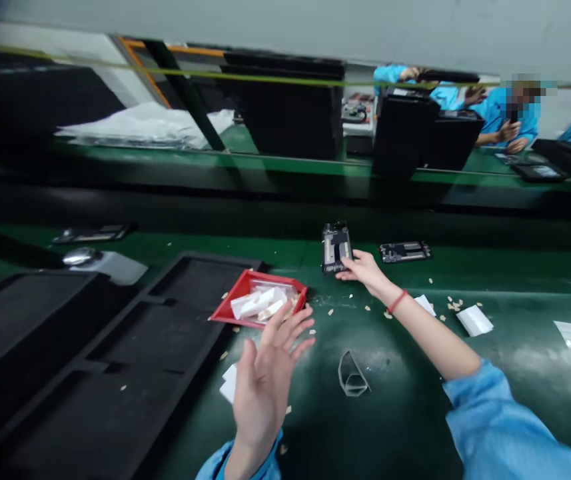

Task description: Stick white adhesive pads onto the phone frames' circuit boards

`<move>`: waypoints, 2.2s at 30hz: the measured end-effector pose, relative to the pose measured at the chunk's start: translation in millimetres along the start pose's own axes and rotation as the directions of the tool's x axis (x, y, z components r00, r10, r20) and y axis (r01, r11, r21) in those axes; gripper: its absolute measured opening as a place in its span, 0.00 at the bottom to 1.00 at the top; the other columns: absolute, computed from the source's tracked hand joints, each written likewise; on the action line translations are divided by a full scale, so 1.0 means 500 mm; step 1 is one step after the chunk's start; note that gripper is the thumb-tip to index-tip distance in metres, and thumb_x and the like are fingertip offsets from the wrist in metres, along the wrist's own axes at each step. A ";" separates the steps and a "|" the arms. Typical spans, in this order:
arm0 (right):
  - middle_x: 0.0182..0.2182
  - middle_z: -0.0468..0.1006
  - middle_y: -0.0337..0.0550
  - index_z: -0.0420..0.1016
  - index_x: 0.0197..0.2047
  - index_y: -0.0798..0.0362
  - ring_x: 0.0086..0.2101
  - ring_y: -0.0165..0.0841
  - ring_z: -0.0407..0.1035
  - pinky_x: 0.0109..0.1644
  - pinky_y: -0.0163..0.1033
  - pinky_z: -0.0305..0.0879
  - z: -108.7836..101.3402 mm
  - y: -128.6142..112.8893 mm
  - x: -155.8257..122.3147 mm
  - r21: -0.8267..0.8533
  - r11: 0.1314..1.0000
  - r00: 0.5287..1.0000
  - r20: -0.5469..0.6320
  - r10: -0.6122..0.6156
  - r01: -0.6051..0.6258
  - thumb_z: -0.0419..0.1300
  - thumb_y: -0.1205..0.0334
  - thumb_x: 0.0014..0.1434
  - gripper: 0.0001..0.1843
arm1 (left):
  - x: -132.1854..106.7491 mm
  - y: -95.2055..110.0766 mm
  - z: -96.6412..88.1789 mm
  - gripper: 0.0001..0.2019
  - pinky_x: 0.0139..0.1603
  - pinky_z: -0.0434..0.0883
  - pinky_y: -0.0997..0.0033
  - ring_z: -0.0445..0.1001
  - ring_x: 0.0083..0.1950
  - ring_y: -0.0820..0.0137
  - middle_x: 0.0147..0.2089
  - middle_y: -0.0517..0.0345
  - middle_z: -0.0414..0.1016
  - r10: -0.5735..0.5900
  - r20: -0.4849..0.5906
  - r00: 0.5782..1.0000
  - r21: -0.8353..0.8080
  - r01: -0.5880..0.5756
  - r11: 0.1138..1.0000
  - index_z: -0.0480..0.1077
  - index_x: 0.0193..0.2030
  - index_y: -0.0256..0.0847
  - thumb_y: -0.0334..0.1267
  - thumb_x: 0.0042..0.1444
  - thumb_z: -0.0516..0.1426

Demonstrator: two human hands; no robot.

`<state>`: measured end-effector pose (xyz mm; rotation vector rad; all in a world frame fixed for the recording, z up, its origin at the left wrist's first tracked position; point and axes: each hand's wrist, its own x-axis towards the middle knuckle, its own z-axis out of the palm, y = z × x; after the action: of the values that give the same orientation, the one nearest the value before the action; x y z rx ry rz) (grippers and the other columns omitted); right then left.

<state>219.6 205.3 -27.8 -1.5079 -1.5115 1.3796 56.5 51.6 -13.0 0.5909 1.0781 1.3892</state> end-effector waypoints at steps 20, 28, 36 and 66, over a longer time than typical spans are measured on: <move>0.53 0.76 0.49 0.73 0.57 0.55 0.48 0.39 0.75 0.51 0.51 0.75 -0.373 0.065 0.044 -0.795 0.605 0.982 -0.084 -0.166 0.034 0.62 0.55 0.68 0.18 | 0.025 -0.016 -0.037 0.19 0.43 0.75 0.68 0.81 0.43 0.62 0.46 0.48 0.84 0.018 -0.015 1.000 0.075 -0.017 0.997 0.79 0.48 0.43 0.51 0.53 0.66; 0.56 0.76 0.52 0.58 0.67 0.53 0.53 0.43 0.75 0.58 0.45 0.72 -0.134 0.034 -0.138 -0.648 0.705 0.931 0.018 -0.364 0.288 0.70 0.60 0.48 0.45 | 0.006 -0.032 0.004 0.28 0.57 0.75 0.60 0.77 0.60 0.55 0.65 0.46 0.73 0.083 0.039 0.996 0.103 -0.087 0.991 0.74 0.60 0.47 0.51 0.53 0.68; 0.63 0.71 0.55 0.65 0.60 0.48 0.60 0.46 0.70 0.59 0.52 0.72 0.050 -0.010 -0.271 -0.357 0.781 0.850 0.076 -0.522 0.512 0.68 0.58 0.56 0.30 | -0.036 0.009 0.002 0.17 0.65 0.69 0.56 0.74 0.63 0.51 0.55 0.47 0.79 0.246 -0.061 0.967 0.347 -0.210 0.914 0.77 0.51 0.42 0.49 0.61 0.62; 0.64 0.66 0.51 0.76 0.37 0.50 0.63 0.40 0.66 0.64 0.44 0.68 0.099 -0.096 -0.251 -0.111 0.654 0.660 0.028 -0.751 0.749 0.64 0.68 0.63 0.03 | -0.065 0.040 -0.021 0.10 0.35 0.73 0.78 0.78 0.37 0.72 0.37 0.58 0.77 0.707 0.326 0.628 0.586 -0.721 0.371 0.70 0.47 0.42 0.26 0.65 0.52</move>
<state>180.9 82.2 34.1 -0.7473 -1.9142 0.7690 42.8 21.0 8.1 1.8158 1.3900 1.6800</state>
